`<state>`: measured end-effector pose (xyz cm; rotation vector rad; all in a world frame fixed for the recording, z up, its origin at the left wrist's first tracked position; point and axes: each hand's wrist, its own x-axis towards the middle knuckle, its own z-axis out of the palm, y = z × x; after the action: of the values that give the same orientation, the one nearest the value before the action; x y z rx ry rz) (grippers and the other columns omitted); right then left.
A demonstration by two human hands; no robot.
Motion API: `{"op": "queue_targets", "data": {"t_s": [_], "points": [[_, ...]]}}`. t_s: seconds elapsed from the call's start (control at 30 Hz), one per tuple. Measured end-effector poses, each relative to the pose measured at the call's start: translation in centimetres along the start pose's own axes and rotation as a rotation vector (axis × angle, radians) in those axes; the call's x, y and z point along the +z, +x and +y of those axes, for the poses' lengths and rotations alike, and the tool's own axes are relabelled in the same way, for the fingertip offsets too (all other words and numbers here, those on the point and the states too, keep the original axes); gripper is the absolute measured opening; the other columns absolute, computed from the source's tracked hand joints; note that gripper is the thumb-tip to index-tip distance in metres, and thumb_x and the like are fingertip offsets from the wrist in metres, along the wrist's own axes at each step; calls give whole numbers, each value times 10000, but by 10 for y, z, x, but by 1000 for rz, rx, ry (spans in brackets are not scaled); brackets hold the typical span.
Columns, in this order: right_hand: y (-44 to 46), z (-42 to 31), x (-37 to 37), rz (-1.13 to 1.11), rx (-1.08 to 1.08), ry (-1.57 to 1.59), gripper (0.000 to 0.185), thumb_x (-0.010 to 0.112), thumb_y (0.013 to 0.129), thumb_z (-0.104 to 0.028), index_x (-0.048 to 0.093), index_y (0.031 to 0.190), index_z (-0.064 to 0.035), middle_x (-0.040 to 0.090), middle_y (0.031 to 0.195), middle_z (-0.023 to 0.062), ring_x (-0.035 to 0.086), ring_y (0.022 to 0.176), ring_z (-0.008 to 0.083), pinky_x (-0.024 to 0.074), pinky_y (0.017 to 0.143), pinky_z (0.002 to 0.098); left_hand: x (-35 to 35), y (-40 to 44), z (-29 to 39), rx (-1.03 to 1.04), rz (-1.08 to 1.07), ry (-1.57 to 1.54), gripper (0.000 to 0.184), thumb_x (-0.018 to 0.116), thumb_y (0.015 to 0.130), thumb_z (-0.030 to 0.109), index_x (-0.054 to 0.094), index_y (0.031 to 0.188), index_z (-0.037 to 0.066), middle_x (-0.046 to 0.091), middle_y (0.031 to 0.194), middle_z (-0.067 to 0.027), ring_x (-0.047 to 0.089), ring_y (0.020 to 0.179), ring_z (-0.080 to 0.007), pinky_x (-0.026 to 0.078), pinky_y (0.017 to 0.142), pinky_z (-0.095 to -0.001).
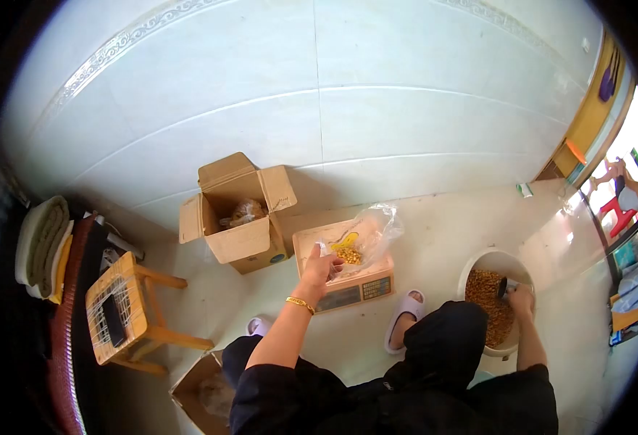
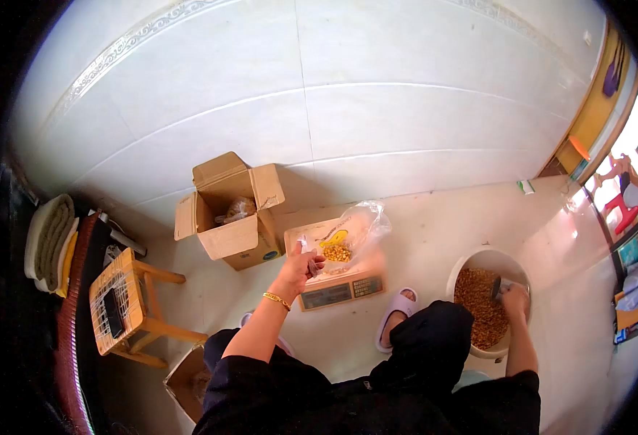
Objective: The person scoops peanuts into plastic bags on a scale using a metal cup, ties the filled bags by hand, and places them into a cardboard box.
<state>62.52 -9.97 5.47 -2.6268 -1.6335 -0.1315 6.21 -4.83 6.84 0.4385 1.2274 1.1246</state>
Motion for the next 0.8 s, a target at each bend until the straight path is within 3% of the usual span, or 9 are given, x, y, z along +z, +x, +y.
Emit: {"op": "queue_targets", "data": {"t_s": [0.1, 0.27, 0.37, 0.47, 0.53, 0.57, 0.63, 0.67, 0.8], "points": [[0, -9, 57, -210, -108, -373, 277, 583, 797, -322, 698, 823, -72, 671, 839, 121, 645, 831, 301, 499, 686, 416, -7, 7, -3, 3, -55, 7, 759, 504, 891, 109, -2, 1456, 131, 608, 882, -120, 589, 687, -158, 488, 615, -281], [-24, -58, 131, -452, -419, -456, 311, 548, 809, -337, 697, 816, -64, 677, 828, 105, 648, 854, 261, 507, 677, 410, -10, 11, -2, 10, -76, 11, 746, 505, 893, 113, 16, 1456, 122, 611, 876, -120, 586, 688, -156, 488, 623, -280], [-29, -53, 121, -570, -442, -348, 329, 532, 820, -338, 697, 820, -53, 674, 829, 129, 643, 841, 268, 504, 662, 398, -5, 9, -1, 1, -85, 17, 738, 506, 893, 112, 27, 1455, 118, 609, 878, -119, 585, 688, -156, 486, 624, -278], [-44, -39, 80, -436, -420, 12, 265, 551, 824, -259, 683, 791, -32, 666, 781, 133, 637, 745, 256, 493, 610, 375, -5, 7, 1, 12, -91, 9, 731, 503, 894, 107, 34, 1454, 121, 608, 875, -114, 586, 687, -157, 483, 613, -269], [-60, -44, 43, -549, 261, 546, 183, 567, 825, -184, 638, 742, -37, 616, 691, 100, 578, 599, 217, 438, 505, 355, -8, 4, 1, 13, -98, 10, 728, 501, 895, 104, 35, 1454, 126, 607, 871, -110, 586, 685, -156, 481, 603, -263], [-61, -31, 48, -550, 267, 550, 183, 567, 825, -184, 638, 742, -37, 616, 691, 100, 578, 599, 217, 438, 505, 355, -8, 4, 0, 4, -83, 16, 724, 499, 895, 100, 39, 1453, 133, 607, 865, -108, 586, 685, -155, 480, 595, -256], [-64, 16, 60, -659, 375, 1189, 197, 514, 841, -191, 607, 730, -57, 560, 656, 40, 515, 572, 162, 382, 484, 312, -7, 6, -2, -3, -81, 31, 720, 496, 895, 96, 42, 1453, 140, 608, 858, -106, 587, 686, -154, 478, 588, -250], [-68, 14, 63, -530, 532, 1331, 174, 523, 835, -213, 568, 697, -118, 493, 567, 12, 443, 486, 117, 306, 418, 271, -8, 6, -3, -5, -90, 23, 717, 495, 895, 94, 46, 1453, 145, 608, 859, -107, 588, 687, -153, 478, 585, -247], [-81, 30, 35, -455, 744, 1434, 162, 522, 840, -226, 556, 704, -146, 476, 545, -10, 435, 462, 103, 310, 393, 265, -11, 6, -3, -20, -94, 22, 719, 498, 892, 92, 49, 1452, 142, 609, 862, -110, 593, 681, -152, 476, 575, -245]]}}
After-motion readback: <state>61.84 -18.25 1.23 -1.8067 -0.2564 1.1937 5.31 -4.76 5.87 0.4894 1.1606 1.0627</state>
